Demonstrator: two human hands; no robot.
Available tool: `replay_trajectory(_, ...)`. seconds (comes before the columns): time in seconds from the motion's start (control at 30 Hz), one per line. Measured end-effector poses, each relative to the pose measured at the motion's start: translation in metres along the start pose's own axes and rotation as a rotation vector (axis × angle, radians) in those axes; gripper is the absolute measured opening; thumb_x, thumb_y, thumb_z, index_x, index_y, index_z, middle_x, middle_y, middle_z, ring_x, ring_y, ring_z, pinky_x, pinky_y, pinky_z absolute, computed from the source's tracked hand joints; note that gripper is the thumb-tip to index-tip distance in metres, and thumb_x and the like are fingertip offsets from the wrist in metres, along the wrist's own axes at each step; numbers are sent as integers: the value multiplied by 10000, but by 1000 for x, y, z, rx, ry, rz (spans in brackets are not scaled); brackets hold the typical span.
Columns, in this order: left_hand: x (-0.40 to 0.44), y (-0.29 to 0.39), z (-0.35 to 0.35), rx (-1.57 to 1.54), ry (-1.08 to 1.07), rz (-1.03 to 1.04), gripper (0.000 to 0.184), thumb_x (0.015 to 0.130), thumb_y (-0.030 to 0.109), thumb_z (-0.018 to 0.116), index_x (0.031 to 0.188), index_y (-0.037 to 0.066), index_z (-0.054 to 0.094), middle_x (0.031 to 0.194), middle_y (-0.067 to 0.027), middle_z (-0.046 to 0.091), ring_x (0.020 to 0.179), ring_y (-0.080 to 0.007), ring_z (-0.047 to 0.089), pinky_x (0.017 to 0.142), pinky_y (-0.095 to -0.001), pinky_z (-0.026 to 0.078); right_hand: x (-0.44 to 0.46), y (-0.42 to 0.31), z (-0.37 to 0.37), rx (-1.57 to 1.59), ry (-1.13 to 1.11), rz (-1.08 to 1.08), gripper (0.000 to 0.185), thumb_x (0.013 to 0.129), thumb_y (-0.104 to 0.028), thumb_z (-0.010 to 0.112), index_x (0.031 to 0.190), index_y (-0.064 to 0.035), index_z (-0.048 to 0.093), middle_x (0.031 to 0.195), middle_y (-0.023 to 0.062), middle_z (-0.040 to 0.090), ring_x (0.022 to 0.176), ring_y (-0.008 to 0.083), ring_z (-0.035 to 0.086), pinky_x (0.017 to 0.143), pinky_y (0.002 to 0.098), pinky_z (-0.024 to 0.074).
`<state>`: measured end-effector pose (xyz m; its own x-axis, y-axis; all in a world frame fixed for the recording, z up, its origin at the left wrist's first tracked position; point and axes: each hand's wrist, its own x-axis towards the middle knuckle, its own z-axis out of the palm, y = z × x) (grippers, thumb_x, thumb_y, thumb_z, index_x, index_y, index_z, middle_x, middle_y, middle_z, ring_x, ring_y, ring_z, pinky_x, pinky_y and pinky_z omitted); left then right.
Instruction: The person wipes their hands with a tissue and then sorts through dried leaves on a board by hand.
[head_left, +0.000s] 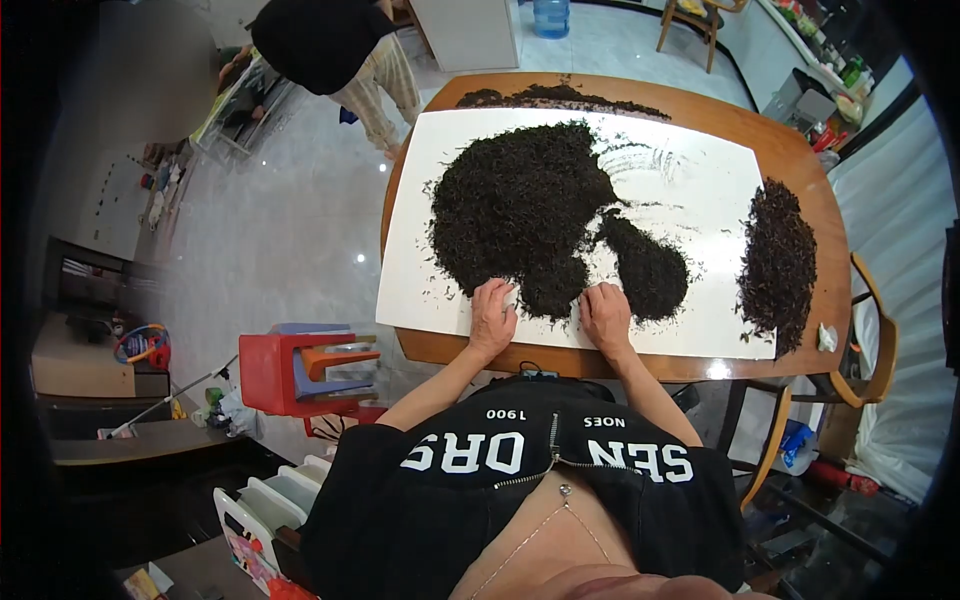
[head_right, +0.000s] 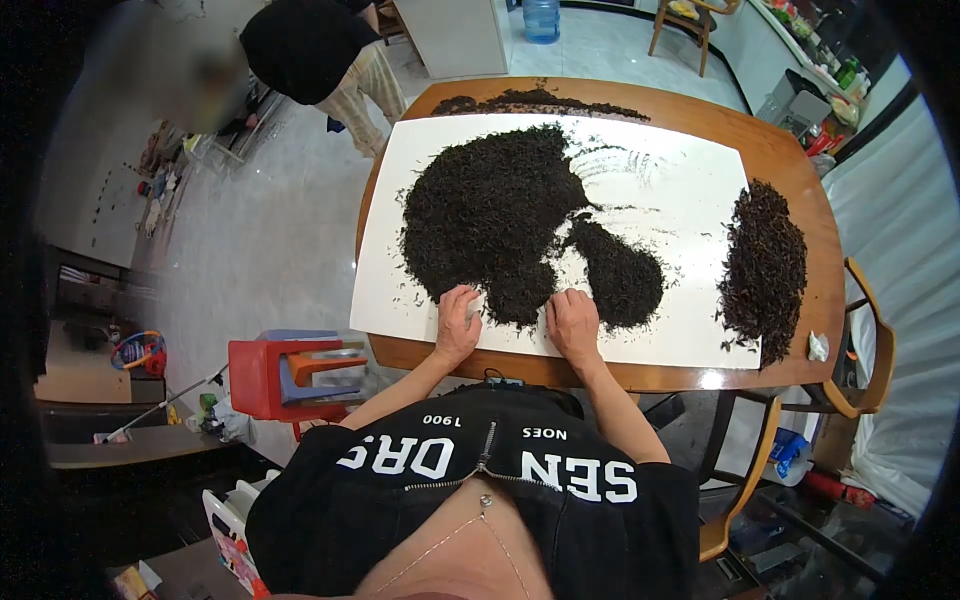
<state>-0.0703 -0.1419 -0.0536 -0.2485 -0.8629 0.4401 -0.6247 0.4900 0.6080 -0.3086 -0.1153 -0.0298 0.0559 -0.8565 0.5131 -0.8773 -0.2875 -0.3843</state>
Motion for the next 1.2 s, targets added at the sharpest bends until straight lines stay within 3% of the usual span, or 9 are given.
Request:
replay_trajectory(0.2, 4, -1, -1, -37, -6, 4, 425, 748, -14, 559, 1173, -4, 560, 1220, -165, 538, 1082, -343, 515, 988, -394, 413, 2, 2, 3, 38, 23, 38, 78, 858, -92, 619, 822, -50, 563, 791, 115, 532, 690, 301, 523, 631, 384, 439)
replay_trajectory(0.37, 7, 5, -14, -141, -47, -47, 453, 749, -35, 538, 1202, -19, 541, 1228, -177, 534, 1126, -355, 511, 1003, -388, 410, 9, 4, -6, 342, 35, 247, 116, 870, -31, 584, 986, -33, 588, 951, 127, 584, 763, 312, 569, 701, 361, 477)
replay_trajectory(0.43, 11, 11, -21, -74, -23, 24, 463, 756, -31, 542, 1218, -14, 536, 1246, -179, 527, 1131, -356, 514, 999, -383, 418, 10, 7, -7, 388, 115, 267, 205, 869, 3, 567, 1071, -28, 582, 1035, 124, 586, 797, 291, 582, 726, 334, 485)
replay_trajectory(0.6, 12, 24, -37, 50, -180, 275, 468, 775, 2, 586, 1239, -4, 528, 1237, -174, 522, 1087, -351, 529, 969, -382, 434, -5, 3, -16, 355, 89, 270, 221, 861, 10, 575, 1080, -24, 580, 1054, 115, 584, 807, 275, 579, 721, 330, 487)
replay_trajectory(0.8, 8, 23, -22, 56, -255, 198, 528, 797, 57, 656, 1299, 4, 501, 1217, -172, 517, 1052, -349, 533, 941, -390, 446, -10, -5, -24, 382, -55, 293, 188, 863, -17, 597, 1051, -27, 580, 1016, 116, 593, 794, 282, 586, 704, 336, 490)
replay_trajectory(0.93, 23, 35, -8, 88, -228, 103, 590, 778, 112, 718, 1313, 21, 488, 1191, -169, 515, 1000, -350, 557, 884, -387, 474, -5, -3, -7, 322, -165, 154, 175, 861, -66, 625, 1029, -40, 582, 963, 122, 601, 752, 301, 603, 672, 361, 499)
replay_trajectory(1.2, 31, 26, 9, 154, -228, 68, 579, 770, 103, 719, 1298, 29, 493, 1173, -178, 509, 955, -353, 580, 837, -395, 497, 21, -22, 14, 142, -229, 248, 148, 857, -125, 638, 975, -56, 580, 891, 122, 605, 694, 321, 615, 628, 387, 505)
